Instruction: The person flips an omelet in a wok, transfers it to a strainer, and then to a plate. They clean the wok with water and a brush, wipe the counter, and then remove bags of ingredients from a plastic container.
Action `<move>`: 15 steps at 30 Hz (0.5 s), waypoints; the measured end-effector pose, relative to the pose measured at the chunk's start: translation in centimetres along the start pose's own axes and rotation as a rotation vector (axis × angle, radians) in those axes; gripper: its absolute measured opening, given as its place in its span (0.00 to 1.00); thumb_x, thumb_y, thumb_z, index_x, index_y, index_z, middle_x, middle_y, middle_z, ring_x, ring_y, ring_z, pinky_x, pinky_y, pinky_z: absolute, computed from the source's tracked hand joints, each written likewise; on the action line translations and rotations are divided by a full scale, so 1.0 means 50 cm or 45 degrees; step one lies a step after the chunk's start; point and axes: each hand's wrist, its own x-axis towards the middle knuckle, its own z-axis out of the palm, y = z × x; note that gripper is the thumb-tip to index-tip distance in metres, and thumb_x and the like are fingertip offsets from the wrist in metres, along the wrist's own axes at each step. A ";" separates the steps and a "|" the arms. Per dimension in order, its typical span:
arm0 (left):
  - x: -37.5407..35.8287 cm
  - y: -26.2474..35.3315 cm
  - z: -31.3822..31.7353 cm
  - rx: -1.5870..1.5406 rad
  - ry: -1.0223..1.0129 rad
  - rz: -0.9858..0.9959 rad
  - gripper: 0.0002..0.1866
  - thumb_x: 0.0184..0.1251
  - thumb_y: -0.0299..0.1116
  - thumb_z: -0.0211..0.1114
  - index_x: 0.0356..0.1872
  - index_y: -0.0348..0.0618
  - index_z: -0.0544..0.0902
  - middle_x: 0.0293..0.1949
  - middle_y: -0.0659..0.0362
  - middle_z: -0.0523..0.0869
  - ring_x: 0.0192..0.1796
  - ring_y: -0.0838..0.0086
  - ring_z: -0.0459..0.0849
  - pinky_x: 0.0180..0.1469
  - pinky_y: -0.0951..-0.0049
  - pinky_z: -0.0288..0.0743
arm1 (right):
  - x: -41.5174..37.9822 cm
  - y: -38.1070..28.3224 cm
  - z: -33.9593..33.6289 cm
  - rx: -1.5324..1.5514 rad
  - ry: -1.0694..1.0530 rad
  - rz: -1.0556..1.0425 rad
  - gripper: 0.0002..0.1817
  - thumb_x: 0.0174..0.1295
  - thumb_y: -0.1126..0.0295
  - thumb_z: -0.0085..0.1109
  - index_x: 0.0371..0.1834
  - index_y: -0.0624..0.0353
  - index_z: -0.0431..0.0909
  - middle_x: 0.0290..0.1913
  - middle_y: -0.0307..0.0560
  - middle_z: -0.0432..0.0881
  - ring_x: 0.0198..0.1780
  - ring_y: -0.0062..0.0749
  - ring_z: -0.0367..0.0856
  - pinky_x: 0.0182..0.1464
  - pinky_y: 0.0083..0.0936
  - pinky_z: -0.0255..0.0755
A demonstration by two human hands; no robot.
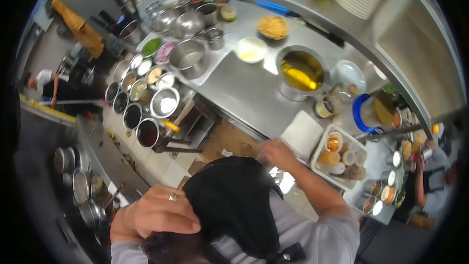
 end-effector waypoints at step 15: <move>-0.120 -0.005 0.004 -0.891 0.914 -0.420 0.28 0.66 0.33 0.81 0.62 0.35 0.78 0.46 0.55 0.89 0.47 0.74 0.89 0.51 0.71 0.81 | 0.027 0.239 0.076 -0.979 0.455 0.892 0.39 0.80 0.48 0.51 0.88 0.52 0.56 0.88 0.60 0.55 0.86 0.59 0.56 0.81 0.61 0.55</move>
